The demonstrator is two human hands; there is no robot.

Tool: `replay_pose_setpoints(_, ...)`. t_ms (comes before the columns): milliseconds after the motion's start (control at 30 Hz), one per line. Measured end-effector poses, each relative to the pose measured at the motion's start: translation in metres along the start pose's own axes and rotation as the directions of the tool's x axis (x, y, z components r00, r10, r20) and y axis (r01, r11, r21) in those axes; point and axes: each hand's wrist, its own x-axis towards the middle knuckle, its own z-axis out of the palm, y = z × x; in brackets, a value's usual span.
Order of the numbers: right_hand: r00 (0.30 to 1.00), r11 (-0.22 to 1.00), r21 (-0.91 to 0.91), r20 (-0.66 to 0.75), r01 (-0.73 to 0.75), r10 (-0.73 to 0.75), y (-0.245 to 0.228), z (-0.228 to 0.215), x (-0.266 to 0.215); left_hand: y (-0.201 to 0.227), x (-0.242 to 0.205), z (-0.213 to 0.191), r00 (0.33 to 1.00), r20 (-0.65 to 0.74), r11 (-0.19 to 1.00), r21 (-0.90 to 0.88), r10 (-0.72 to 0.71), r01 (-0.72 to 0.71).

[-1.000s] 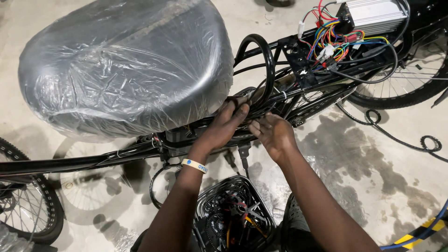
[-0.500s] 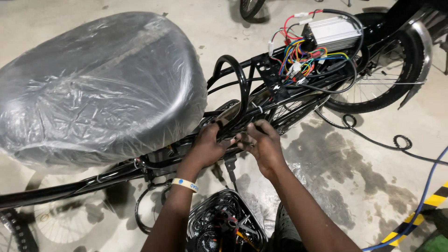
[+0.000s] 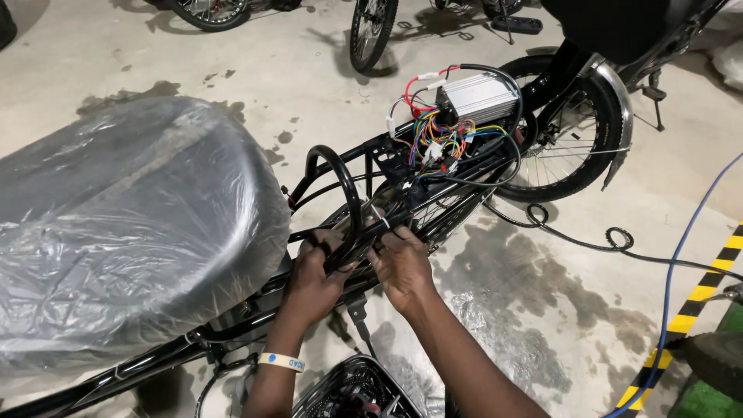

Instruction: The person is assembling the electrical components of an electric bicycle. They connect a silver controller box to the wiring harness and secure the wires to the frame using zip ties.

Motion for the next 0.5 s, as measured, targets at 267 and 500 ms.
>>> replay_pose_setpoints(267,0.99,0.998,0.06,-0.137,-0.034,0.042,0.006,0.009,-0.002,-0.036,0.009,0.014,1.0,0.009,0.994,-0.108,-0.022,0.023)
replay_pose_setpoints(500,0.969,0.979,0.178,-0.203,-0.102,0.138,0.008,0.014,0.008,0.007,0.003,0.003,0.999,-0.036,0.994,-0.099,0.032,-0.035)
